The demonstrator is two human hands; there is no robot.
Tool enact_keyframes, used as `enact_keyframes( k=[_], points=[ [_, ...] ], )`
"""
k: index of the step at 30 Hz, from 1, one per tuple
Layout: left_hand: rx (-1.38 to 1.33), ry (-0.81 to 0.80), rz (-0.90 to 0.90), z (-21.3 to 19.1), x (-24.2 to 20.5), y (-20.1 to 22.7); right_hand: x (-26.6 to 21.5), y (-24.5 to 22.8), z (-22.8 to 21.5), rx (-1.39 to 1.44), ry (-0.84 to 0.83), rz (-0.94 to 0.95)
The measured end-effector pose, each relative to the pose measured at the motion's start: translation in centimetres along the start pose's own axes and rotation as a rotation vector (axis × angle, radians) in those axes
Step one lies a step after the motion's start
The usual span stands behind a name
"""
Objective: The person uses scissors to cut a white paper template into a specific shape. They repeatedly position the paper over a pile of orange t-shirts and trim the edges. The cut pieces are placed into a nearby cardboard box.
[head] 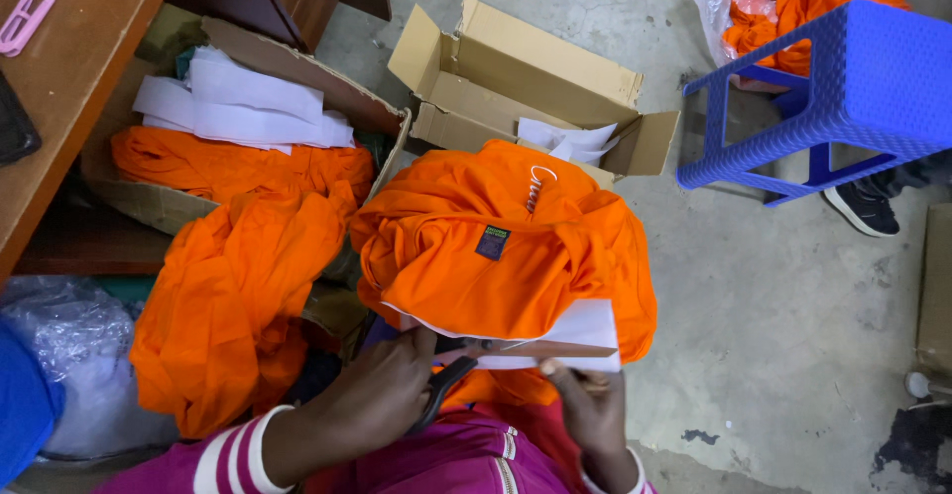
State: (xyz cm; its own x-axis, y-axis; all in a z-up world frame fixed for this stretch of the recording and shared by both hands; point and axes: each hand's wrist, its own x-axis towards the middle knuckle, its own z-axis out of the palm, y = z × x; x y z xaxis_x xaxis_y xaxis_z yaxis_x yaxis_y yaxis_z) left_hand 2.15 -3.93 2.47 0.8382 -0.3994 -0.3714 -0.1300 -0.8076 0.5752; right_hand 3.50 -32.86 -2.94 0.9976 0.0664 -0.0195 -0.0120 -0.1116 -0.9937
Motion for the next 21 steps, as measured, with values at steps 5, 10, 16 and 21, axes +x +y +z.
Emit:
enact_keyframes(
  k=[5,10,16,21],
  points=[
    [-0.165,-0.167,-0.141,-0.5,-0.6,1.0,-0.8,-1.1,1.9,-0.002,0.058,0.038],
    [-0.106,-0.208,-0.121,0.4,-0.8,0.6,-1.1,-0.9,3.6,0.098,0.080,0.105],
    [-0.244,-0.284,-0.149,0.4,-1.5,0.9,-0.7,-1.7,6.1,0.009,0.023,-0.142],
    [-0.324,-0.288,-0.227,0.1,-1.6,0.4,-0.8,0.4,6.1,-0.207,0.009,-0.256]
  ],
)
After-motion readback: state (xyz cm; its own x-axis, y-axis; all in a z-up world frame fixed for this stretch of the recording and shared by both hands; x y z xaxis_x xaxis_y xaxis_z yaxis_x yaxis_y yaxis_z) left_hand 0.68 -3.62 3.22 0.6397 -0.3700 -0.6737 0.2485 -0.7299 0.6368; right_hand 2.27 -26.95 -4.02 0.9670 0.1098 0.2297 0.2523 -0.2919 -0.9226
